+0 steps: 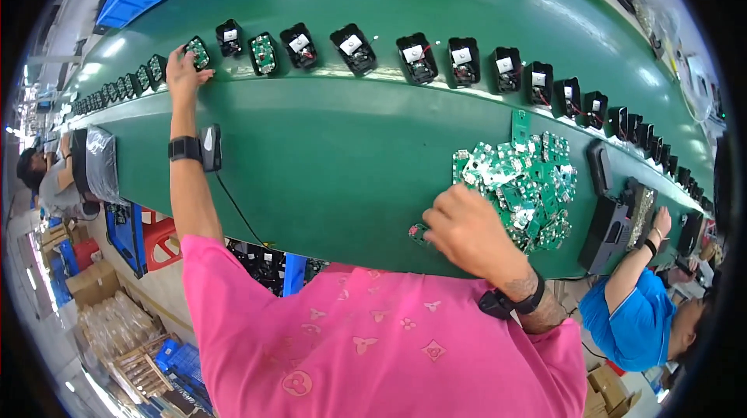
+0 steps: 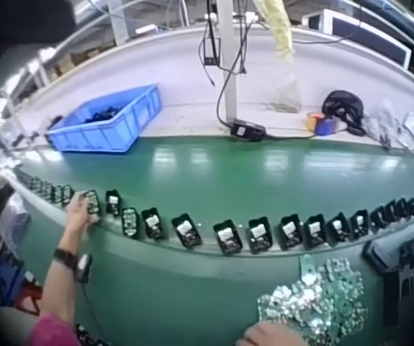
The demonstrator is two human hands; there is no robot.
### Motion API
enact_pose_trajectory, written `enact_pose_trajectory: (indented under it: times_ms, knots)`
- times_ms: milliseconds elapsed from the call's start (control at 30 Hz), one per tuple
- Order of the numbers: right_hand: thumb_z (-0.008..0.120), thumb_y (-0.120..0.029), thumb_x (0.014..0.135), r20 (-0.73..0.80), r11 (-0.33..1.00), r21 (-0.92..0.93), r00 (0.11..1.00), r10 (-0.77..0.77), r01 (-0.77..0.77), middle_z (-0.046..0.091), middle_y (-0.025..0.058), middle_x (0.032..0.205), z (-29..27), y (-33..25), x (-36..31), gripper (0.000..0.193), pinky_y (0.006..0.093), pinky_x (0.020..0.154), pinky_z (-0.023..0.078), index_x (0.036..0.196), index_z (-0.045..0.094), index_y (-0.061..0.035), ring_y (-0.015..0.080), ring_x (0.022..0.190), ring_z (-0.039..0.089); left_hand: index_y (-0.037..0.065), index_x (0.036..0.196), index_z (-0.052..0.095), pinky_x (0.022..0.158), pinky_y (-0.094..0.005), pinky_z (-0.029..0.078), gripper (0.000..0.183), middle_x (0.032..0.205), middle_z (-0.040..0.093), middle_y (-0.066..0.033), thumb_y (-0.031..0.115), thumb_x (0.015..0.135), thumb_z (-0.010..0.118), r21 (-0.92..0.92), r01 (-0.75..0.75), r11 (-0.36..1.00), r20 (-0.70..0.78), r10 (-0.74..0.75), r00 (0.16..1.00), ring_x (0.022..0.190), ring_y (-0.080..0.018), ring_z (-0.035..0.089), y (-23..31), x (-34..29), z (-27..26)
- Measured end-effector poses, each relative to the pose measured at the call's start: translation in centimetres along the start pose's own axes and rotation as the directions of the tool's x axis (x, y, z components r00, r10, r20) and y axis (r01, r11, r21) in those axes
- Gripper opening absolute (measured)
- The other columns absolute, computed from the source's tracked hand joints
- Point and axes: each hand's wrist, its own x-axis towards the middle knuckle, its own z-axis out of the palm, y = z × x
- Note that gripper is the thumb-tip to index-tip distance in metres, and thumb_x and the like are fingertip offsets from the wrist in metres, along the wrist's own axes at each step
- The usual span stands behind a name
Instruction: The person assembles electronic devices by picking up a black plastic housing and a green circuit board, fitting the board into the housing, and pressing them together. The person then places the assembled unit onto the conveyor belt and repeats the process.
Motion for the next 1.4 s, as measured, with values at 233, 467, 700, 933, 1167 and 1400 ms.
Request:
enact_pose_trajectory:
  times_ms: [233, 467, 700, 933, 1167, 1400]
  knots:
    - [0.077, -0.016, 0.071, 0.218, 0.989, -0.143, 0.976, -0.013, 0.045, 0.054, 0.0078, 0.100, 1.4, -1.1, -0.2, 0.031, 0.0363, 0.081, 0.041, 0.094, 0.059, -0.0059, 0.0264, 0.098, 0.050, 0.009, 0.141, 0.049, 0.091, -0.0385, 0.052, 0.054, 0.130, 0.062, -0.0179, 0.018, 0.091, 0.065, 0.593, -0.432, 0.679, 0.066, 0.494, 0.867, 0.108, -0.0337, 0.066, 0.3, -0.5, -0.2]
    - [0.068, -0.008, 0.084, 0.033, 0.965, 0.258, 0.998, -0.051, 0.041, 0.064, 0.0100, 0.088, 1.9, -0.6, 0.8, 0.016, 0.0396, 0.067, 0.050, 0.097, 0.059, -0.0046, 0.0287, 0.077, 0.063, 0.011, 0.150, 0.037, 0.107, -0.0426, 0.042, 0.087, 0.149, 0.045, -0.0191, 0.016, 0.074, 0.079, 0.538, -0.623, 0.568, 0.506, 0.374, 0.777, 0.132, -0.0373, 0.047, 6.8, -2.9, 2.4]
    - [0.064, -0.002, 0.091, 0.023, 0.637, 0.698, 0.899, 0.437, -0.328, 0.064, 0.0081, 0.093, -0.2, 0.1, -0.1, 0.023, 0.0312, 0.062, 0.052, 0.114, 0.060, -0.0017, 0.0192, 0.074, 0.067, 0.000, 0.124, 0.065, 0.090, -0.0379, 0.049, 0.057, 0.107, 0.069, -0.0197, 0.038, 0.083, 0.075, 0.329, -0.502, 0.799, 0.344, 0.394, 0.852, 0.101, -0.0330, 0.066, 6.9, -6.3, 1.6]
    - [0.061, 0.002, 0.094, -0.013, 0.168, 0.977, 0.758, 0.652, -0.128, 0.069, 0.0118, 0.100, 0.9, 1.4, 0.6, 0.022, 0.0254, 0.068, 0.057, 0.116, 0.058, 0.0057, 0.0160, 0.079, 0.070, -0.003, 0.080, 0.070, 0.056, -0.0353, 0.047, 0.038, 0.068, 0.066, -0.0134, 0.034, 0.080, 0.072, 0.056, -0.204, 0.977, 0.512, 0.147, 0.846, 0.059, -0.0226, 0.063, 16.1, -26.6, 5.1]
    - [0.066, -0.001, 0.092, -0.099, 0.323, 0.927, 0.708, 0.699, -0.189, 0.070, 0.0091, 0.091, 0.9, 1.2, 0.2, 0.024, 0.0228, 0.062, 0.055, 0.114, 0.060, 0.0064, 0.0114, 0.069, 0.067, -0.003, 0.075, 0.072, 0.049, -0.0291, 0.043, 0.034, 0.064, 0.066, -0.0122, 0.031, 0.078, 0.073, 0.167, -0.243, 0.956, 0.692, 0.062, 0.719, 0.053, -0.0163, 0.061, 16.8, -32.3, 10.1]
    - [0.070, -0.003, 0.089, -0.334, 0.737, 0.627, 0.767, 0.547, -0.253, 0.069, 0.0065, 0.079, 0.8, 1.5, -0.4, 0.022, 0.0221, 0.052, 0.048, 0.109, 0.067, 0.0032, 0.0089, 0.059, 0.064, -0.003, 0.078, 0.073, 0.051, -0.0318, 0.045, 0.041, 0.066, 0.067, -0.0132, 0.038, 0.075, 0.077, 0.305, -0.280, 0.910, 0.653, 0.014, 0.757, 0.054, -0.0187, 0.062, 16.3, -33.2, 11.8]
